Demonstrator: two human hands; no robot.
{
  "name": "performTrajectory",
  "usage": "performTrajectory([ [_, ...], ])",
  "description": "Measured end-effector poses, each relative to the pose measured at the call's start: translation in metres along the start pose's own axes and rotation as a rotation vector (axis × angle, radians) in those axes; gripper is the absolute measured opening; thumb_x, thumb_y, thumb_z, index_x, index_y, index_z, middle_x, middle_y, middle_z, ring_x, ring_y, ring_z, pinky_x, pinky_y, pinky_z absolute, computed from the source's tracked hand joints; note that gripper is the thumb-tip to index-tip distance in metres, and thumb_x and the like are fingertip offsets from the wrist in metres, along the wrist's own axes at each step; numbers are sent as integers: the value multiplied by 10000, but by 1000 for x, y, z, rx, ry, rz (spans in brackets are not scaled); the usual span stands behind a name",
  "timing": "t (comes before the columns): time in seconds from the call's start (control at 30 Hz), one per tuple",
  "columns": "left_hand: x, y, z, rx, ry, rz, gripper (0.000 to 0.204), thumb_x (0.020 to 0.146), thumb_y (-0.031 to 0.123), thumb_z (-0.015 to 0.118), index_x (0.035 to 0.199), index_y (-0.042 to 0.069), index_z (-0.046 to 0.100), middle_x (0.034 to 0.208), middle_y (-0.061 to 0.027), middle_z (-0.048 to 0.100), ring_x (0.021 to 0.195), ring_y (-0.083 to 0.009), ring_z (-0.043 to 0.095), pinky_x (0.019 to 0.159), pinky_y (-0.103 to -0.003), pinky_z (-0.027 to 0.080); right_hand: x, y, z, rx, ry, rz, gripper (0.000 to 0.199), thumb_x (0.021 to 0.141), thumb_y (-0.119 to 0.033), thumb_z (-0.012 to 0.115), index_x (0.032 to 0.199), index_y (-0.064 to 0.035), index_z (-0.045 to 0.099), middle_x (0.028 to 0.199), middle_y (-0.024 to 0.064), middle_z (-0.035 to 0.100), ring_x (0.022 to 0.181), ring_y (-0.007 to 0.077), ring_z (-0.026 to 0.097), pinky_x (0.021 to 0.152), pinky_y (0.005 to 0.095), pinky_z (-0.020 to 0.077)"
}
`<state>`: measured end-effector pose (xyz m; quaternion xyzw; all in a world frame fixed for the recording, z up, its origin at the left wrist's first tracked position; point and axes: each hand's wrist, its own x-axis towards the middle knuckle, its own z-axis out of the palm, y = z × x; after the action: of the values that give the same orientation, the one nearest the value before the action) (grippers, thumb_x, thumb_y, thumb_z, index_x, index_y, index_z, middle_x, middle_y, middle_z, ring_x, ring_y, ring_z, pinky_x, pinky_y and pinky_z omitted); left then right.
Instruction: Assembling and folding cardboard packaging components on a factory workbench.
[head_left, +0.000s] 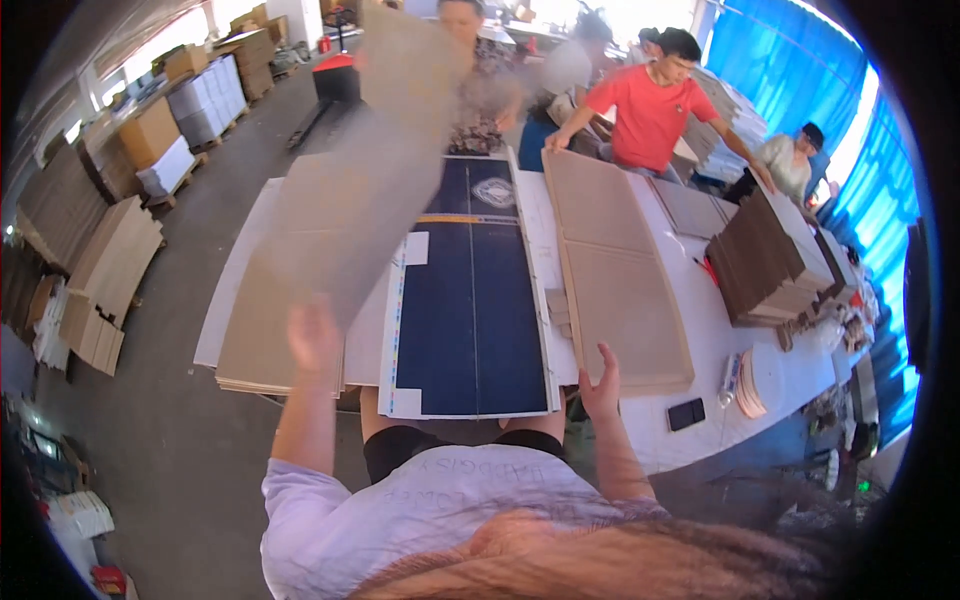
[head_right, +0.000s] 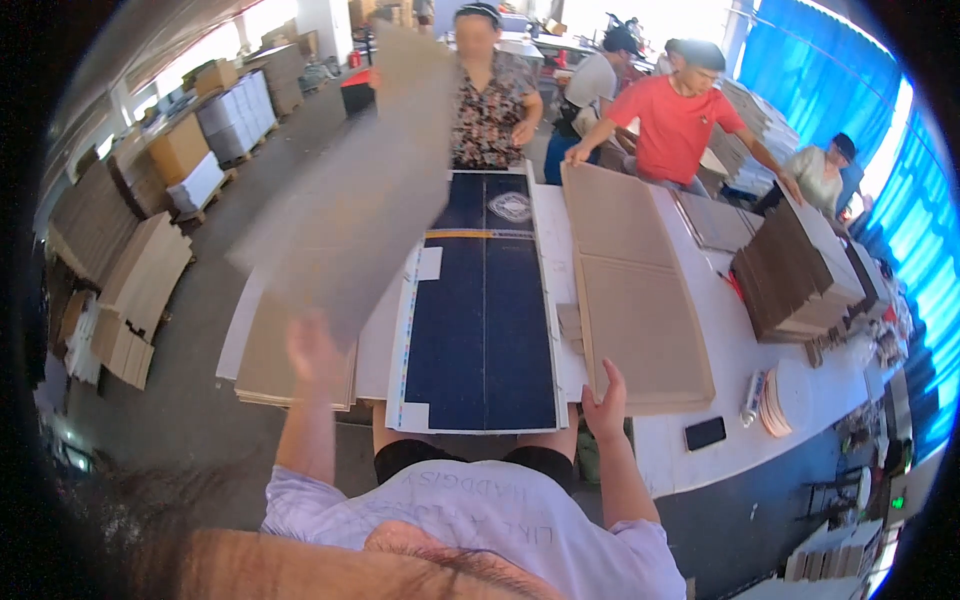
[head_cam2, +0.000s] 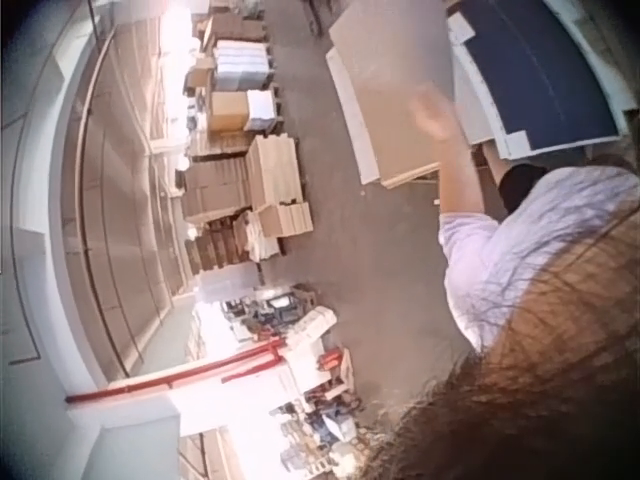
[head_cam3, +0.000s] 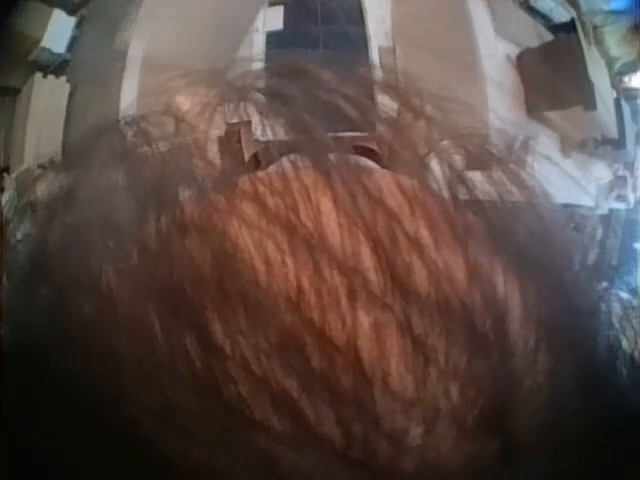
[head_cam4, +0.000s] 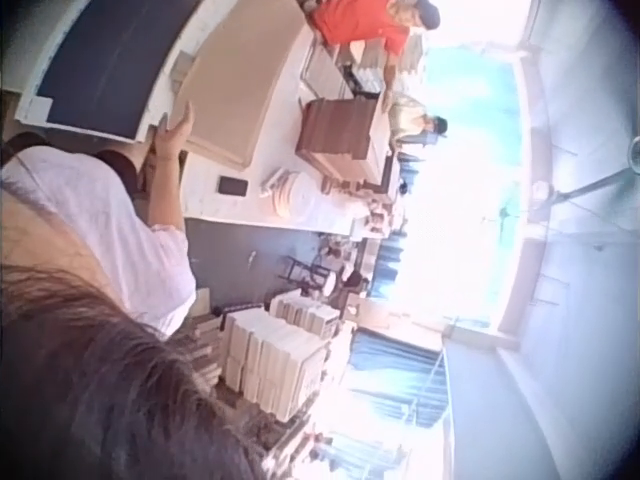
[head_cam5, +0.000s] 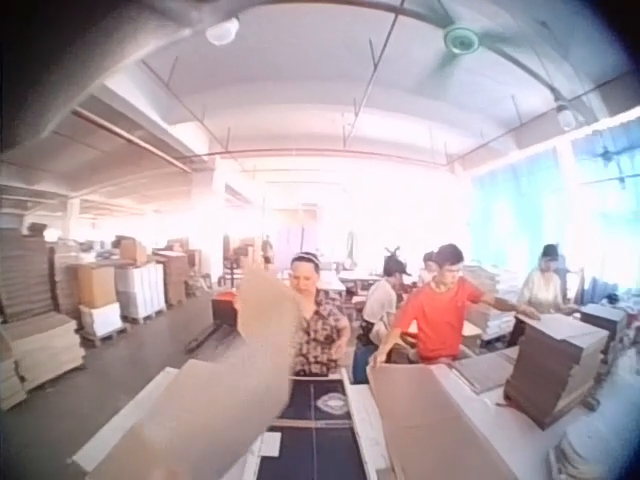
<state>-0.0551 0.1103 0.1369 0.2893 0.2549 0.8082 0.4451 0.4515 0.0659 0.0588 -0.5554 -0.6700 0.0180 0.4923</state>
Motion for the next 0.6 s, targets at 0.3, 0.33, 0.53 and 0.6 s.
performTrajectory([
  [0.3,-12,27,-369,917,395,139,307,969,285,474,1187,72,510,1229,-100,540,1125,-261,509,973,-444,409,-51,89,-31,-61,-147,652,372,806,-162,636,1160,-71,571,1101,132,620,1098,299,549,947,409,420],
  [0.33,-16,9,-394,873,421,-62,358,978,311,442,1229,61,495,1226,-99,549,1107,-259,526,948,-432,432,-62,111,-38,-204,-170,553,369,804,-201,641,1146,-76,584,1085,128,625,1088,310,549,947,422,418],
  [0.53,3,56,-514,812,597,-265,320,975,292,473,1184,60,538,1090,-75,618,955,-225,603,740,-353,517,-23,107,-14,-440,-521,348,402,759,-277,676,1112,-97,604,1153,110,575,1144,319,487,982,438,378],
  [0.6,19,5,-436,517,948,-455,294,936,289,543,1127,67,574,1070,-77,619,960,-214,600,735,-355,518,-30,103,-34,-508,-593,392,396,761,-298,672,1106,-114,609,1160,96,565,1171,317,463,993,447,360],
])
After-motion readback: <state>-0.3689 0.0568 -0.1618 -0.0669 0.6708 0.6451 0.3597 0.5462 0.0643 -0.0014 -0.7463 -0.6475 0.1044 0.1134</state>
